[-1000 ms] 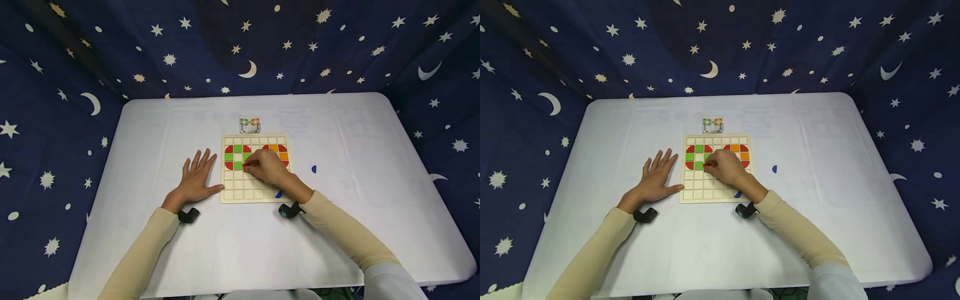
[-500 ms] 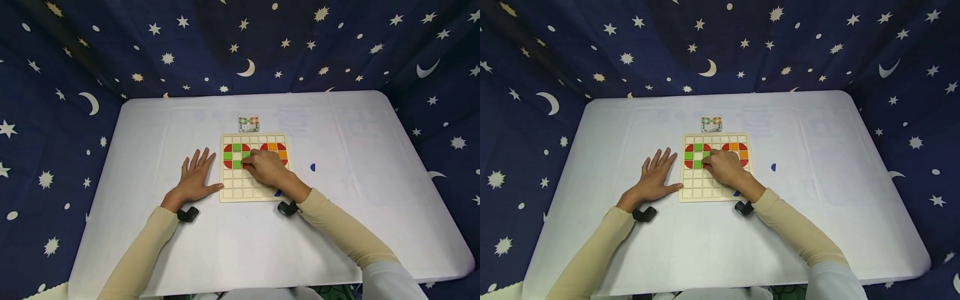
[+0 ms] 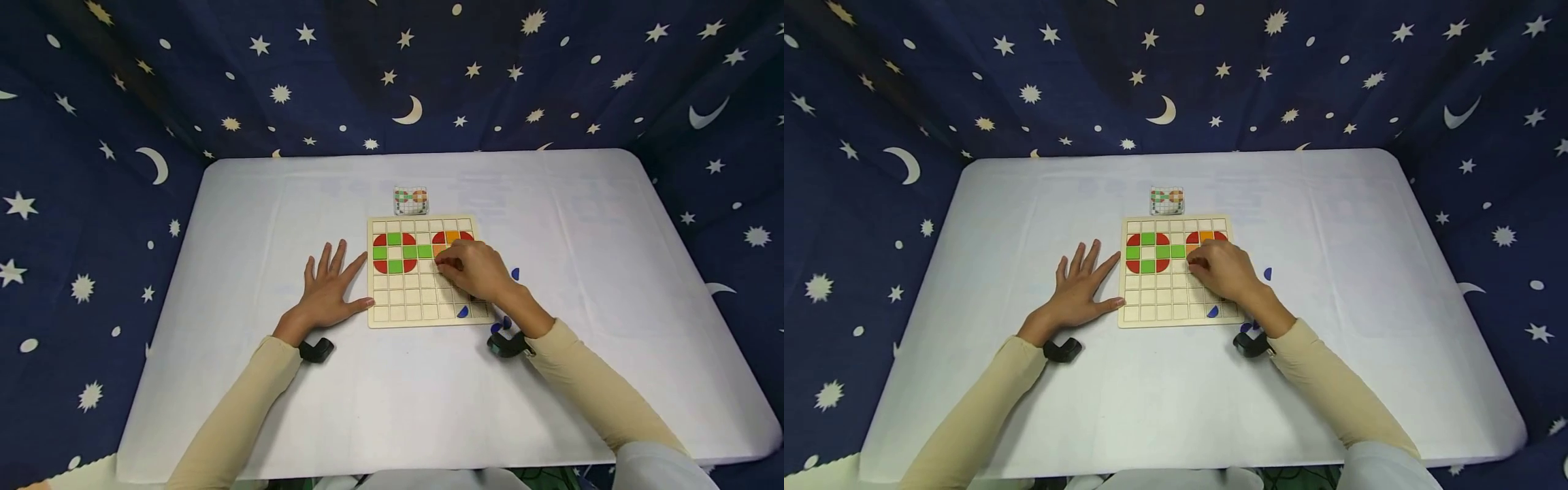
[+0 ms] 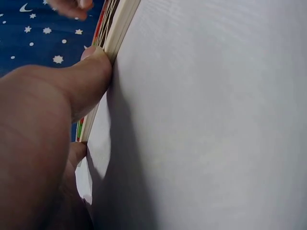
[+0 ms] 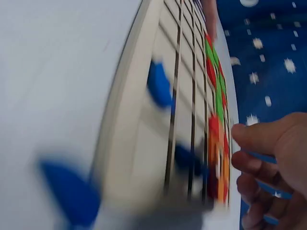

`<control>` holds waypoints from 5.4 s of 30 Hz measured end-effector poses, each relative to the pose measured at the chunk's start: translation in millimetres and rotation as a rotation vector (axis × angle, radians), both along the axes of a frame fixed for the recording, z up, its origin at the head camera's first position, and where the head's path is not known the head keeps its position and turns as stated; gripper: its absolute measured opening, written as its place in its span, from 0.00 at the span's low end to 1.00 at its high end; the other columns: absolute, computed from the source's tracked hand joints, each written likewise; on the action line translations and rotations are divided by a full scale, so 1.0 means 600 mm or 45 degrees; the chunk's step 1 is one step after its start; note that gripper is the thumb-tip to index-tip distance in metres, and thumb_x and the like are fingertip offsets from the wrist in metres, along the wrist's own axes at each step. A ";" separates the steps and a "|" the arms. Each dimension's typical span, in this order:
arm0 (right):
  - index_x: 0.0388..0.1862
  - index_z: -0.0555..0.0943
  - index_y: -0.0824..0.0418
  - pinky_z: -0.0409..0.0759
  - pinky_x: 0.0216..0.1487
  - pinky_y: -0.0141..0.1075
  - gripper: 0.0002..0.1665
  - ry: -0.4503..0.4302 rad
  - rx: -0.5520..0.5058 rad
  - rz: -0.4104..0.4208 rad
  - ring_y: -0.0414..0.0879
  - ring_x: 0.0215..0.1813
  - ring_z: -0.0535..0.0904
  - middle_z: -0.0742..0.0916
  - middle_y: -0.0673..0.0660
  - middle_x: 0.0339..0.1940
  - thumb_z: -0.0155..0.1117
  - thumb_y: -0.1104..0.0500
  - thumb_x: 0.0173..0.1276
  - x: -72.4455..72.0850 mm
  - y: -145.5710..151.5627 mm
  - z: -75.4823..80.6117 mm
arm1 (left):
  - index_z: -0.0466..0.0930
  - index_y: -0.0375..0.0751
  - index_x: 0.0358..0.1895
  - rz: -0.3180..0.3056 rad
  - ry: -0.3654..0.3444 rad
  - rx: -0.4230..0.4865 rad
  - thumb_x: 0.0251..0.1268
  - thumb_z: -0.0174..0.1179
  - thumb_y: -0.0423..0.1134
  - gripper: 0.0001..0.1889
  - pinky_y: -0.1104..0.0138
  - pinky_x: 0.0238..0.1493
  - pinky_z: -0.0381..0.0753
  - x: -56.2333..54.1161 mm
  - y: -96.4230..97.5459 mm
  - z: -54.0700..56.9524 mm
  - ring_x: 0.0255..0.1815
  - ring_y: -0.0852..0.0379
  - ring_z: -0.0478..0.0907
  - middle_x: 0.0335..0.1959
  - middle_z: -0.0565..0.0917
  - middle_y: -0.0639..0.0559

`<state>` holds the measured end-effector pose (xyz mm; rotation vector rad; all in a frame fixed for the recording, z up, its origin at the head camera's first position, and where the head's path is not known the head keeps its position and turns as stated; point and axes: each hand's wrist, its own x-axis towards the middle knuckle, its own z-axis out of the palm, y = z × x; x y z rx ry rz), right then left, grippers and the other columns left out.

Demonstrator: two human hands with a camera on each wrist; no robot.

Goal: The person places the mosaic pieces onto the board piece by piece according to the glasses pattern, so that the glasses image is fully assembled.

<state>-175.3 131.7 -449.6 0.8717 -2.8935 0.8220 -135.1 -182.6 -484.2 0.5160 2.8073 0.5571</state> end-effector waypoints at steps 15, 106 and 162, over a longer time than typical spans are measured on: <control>0.43 0.86 0.73 0.74 0.34 0.45 0.14 -0.149 0.089 -0.404 0.53 0.31 0.76 0.82 0.61 0.30 0.74 0.69 0.57 0.050 0.170 -0.006 | 0.47 0.58 0.80 0.021 0.005 -0.022 0.65 0.54 0.67 0.44 0.36 0.66 0.23 0.000 0.019 0.002 0.76 0.36 0.21 0.79 0.31 0.37; 0.33 0.89 0.62 0.81 0.39 0.36 0.11 0.069 0.109 0.099 0.43 0.41 0.79 0.83 0.51 0.37 0.79 0.69 0.49 0.183 0.126 -0.017 | 0.50 0.57 0.80 0.039 0.004 -0.005 0.64 0.54 0.67 0.44 0.38 0.67 0.23 0.003 0.019 0.007 0.77 0.38 0.21 0.79 0.32 0.38; 0.39 0.88 0.63 0.77 0.35 0.32 0.06 0.005 -0.118 0.169 0.41 0.33 0.77 0.83 0.52 0.33 0.69 0.67 0.64 0.071 -0.138 -0.033 | 0.48 0.60 0.80 0.025 0.013 -0.016 0.64 0.53 0.69 0.44 0.38 0.67 0.22 0.002 0.016 -0.001 0.77 0.38 0.21 0.79 0.31 0.38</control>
